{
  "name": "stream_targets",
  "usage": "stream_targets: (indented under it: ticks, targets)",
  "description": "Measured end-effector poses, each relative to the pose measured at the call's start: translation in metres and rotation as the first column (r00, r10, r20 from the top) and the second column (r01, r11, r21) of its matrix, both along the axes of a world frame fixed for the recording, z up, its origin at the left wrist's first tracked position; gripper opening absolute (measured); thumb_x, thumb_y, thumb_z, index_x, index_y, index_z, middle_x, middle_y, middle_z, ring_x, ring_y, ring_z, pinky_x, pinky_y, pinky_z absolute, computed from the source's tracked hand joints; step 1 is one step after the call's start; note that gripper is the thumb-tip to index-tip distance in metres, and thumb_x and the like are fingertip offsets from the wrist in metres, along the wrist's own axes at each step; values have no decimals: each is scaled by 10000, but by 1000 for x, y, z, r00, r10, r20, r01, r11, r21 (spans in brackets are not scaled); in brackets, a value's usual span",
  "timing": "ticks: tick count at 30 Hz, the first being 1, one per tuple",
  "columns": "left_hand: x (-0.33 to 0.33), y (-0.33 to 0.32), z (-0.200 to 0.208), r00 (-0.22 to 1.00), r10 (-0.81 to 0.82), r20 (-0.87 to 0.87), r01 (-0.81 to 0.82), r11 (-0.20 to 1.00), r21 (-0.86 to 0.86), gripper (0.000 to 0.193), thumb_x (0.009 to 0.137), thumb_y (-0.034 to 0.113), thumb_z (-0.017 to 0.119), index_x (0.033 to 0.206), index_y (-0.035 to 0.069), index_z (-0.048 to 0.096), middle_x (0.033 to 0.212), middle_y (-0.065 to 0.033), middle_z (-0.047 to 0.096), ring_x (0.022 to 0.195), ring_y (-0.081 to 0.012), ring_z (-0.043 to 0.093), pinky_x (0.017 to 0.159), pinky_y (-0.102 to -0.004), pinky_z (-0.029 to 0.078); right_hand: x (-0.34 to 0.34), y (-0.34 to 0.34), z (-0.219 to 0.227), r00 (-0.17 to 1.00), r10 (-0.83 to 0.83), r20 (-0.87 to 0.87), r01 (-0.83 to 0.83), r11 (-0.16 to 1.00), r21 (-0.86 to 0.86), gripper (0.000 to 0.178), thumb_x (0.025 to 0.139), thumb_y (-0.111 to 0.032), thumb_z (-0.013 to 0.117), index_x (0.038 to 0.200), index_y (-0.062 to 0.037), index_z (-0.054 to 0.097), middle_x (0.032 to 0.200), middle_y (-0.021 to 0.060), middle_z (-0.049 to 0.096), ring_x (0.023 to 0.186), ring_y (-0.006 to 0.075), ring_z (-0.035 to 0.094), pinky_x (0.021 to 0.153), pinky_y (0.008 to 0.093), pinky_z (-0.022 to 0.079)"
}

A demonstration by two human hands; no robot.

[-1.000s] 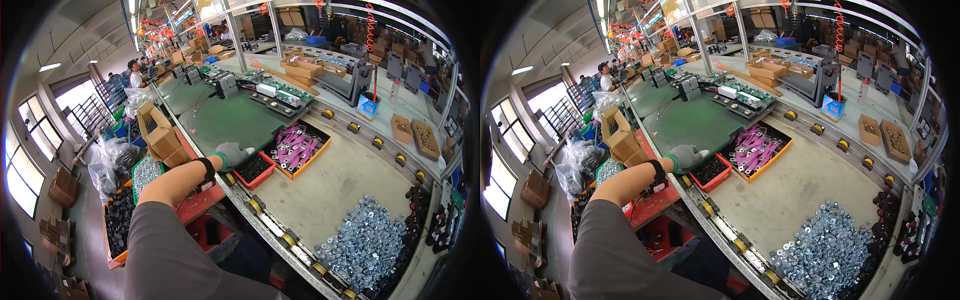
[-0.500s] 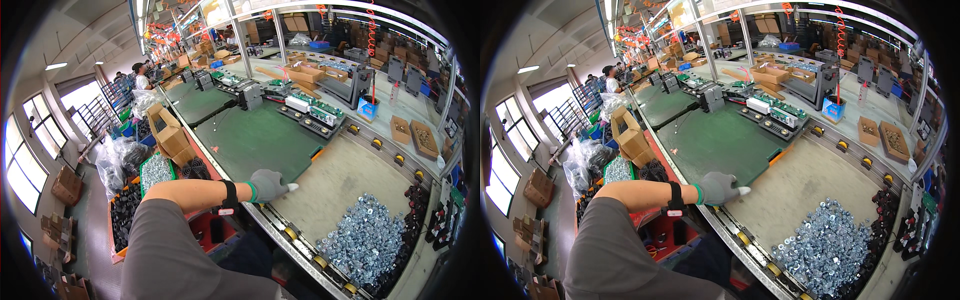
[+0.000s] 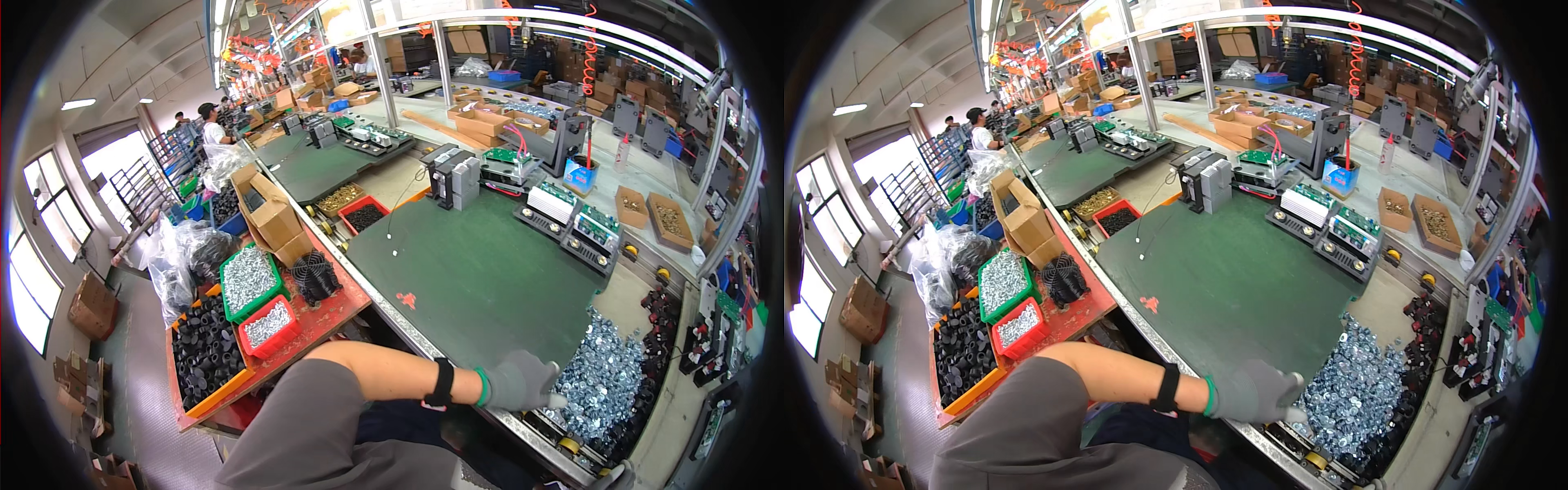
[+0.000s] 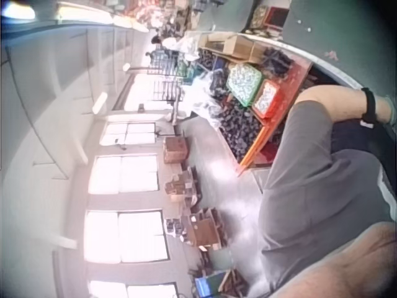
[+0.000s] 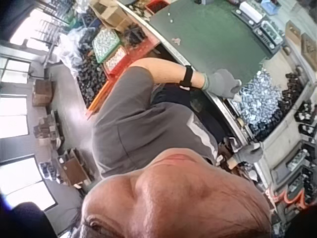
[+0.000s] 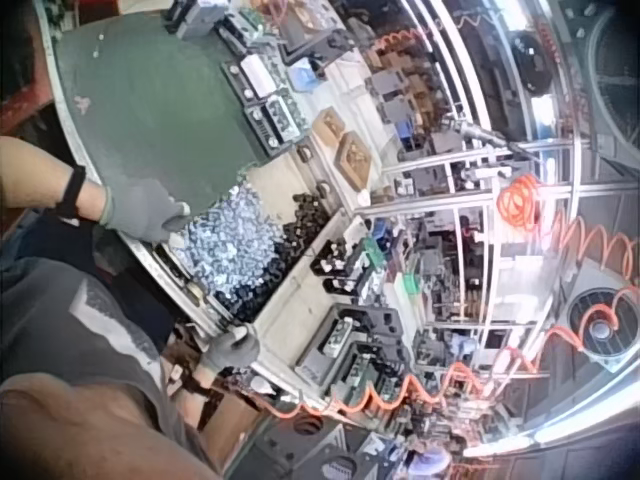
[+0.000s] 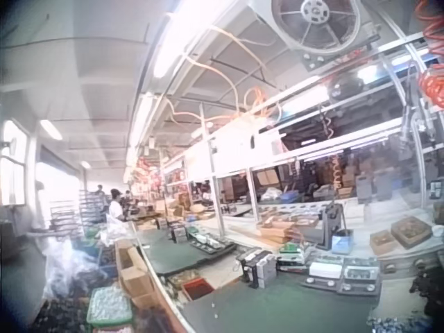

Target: Assembling metal housings and internal components for electronic devices using a pneumatic screwdriver and various parts.

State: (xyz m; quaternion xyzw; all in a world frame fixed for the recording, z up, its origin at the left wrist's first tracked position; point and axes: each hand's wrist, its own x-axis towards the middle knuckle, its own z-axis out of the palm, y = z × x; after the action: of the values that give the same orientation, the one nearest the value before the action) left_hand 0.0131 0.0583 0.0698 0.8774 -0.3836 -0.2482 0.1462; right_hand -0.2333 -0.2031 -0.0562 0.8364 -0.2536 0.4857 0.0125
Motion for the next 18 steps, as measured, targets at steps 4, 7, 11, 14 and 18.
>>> stream_targets:
  ticks: [4,7,11,14,18]
  targets:
    - [-31,-24,-32,993,-116,31,120,965,-235,661,959,573,589,1376,61,559,1210,-212,673,1087,-412,655,934,-461,524,-6,-8,-9,994,46,-99,-6,928,372,277,988,-192,590,1161,20,632,1147,216,633,1069,395,594,961,480,466]
    - [-50,-35,-52,970,-242,-31,196,850,-489,558,977,450,626,1369,56,577,1299,-182,646,1162,-378,637,986,-439,509,-7,3,-2,999,15,33,-31,800,599,345,1006,-197,588,1227,67,600,1149,192,647,1059,310,613,967,405,479]
    - [-46,-32,-61,942,-302,-147,168,801,-574,503,971,376,648,1363,66,596,1331,-177,632,1226,-336,613,1029,-428,490,-4,31,33,990,119,70,-138,839,527,329,943,-138,625,1212,52,628,1191,188,644,1098,298,607,1004,400,460]
    - [4,9,-65,979,-153,134,202,811,-549,512,945,385,672,1331,54,614,1306,-177,640,1222,-355,598,1058,-440,457,4,55,60,981,152,-123,-99,928,360,304,830,-111,662,1120,-20,650,1125,155,666,1091,344,606,1000,444,451]
    - [106,90,-61,849,70,524,125,936,-328,438,880,347,701,1202,52,665,1252,-166,666,1205,-350,601,1021,-456,458,25,75,77,936,273,-222,-205,935,289,305,808,-140,686,1098,-53,654,1116,125,667,1102,348,600,990,455,442]
